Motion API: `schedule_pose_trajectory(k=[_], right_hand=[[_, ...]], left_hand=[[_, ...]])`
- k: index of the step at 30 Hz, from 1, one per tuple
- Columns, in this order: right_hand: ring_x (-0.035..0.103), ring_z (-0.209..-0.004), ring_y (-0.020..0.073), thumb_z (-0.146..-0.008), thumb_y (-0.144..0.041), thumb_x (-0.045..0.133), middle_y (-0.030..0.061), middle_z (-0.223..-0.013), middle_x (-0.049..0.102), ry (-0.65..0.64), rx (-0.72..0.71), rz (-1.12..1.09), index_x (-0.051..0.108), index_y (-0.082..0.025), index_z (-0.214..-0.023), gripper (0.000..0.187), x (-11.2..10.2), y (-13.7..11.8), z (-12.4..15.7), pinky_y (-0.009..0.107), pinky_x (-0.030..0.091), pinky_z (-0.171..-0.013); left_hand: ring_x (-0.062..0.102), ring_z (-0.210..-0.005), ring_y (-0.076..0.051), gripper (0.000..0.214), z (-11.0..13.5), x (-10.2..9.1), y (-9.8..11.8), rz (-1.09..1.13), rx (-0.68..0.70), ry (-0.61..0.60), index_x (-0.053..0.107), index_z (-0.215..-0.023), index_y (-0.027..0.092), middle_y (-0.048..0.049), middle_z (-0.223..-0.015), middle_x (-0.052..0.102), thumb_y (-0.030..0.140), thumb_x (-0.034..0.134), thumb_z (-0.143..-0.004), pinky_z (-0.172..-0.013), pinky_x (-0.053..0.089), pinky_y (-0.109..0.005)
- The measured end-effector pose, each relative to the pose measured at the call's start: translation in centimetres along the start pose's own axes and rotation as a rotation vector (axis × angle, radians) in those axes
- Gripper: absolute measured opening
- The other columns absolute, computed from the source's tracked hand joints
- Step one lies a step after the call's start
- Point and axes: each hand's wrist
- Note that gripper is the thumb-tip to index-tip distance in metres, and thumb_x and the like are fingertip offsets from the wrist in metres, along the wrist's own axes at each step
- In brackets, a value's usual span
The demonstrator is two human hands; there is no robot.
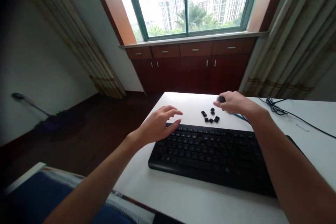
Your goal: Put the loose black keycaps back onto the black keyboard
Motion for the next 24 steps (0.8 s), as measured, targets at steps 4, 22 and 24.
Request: schedule_pose_trajectory(k=[4,22,24], right_hand=[[0.069,-0.079,0.0228,-0.075,-0.044,0.074,0.0054,-0.085,0.075,-0.151,-0.027,-0.032,0.075,-0.021,-0.092,0.029,1.1,2.9,-0.7,0.03,0.05,-0.067],[0.065,-0.093,0.0216,-0.089,-0.043,0.066,0.0102,-0.107,0.071,-0.069,-0.096,0.009,0.067,-0.016,-0.11,0.035,5.5,1.3,-2.7,0.036,0.049,-0.083],[0.064,-0.093,0.0205,-0.09,-0.041,0.065,0.0095,-0.107,0.07,-0.067,-0.087,0.021,0.066,-0.015,-0.11,0.032,5.6,1.1,-2.7,0.037,0.05,-0.083]], left_hand=[[0.062,-0.113,-0.026,0.036,-6.4,1.4,0.7,-0.036,0.104,-0.204,0.061,-0.132,0.015,-0.012,-0.131,0.062,0.028,0.05,-0.1,-0.098,0.049,-0.037],[0.069,-0.093,-0.019,0.026,-10.8,6.3,-4.2,0.19,0.228,-0.416,0.076,-0.111,0.021,-0.0071,-0.109,0.073,0.018,0.06,-0.091,-0.088,0.048,-0.028],[0.067,-0.087,-0.017,0.024,-9.9,6.1,-4.7,0.265,0.151,-0.376,0.077,-0.111,0.022,-0.0065,-0.105,0.074,0.02,0.063,-0.09,-0.084,0.048,-0.028]])
Point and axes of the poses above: each hand's wrist, its own z-axis away from the middle knuckle, its own x-axis out of the palm, y = z × x
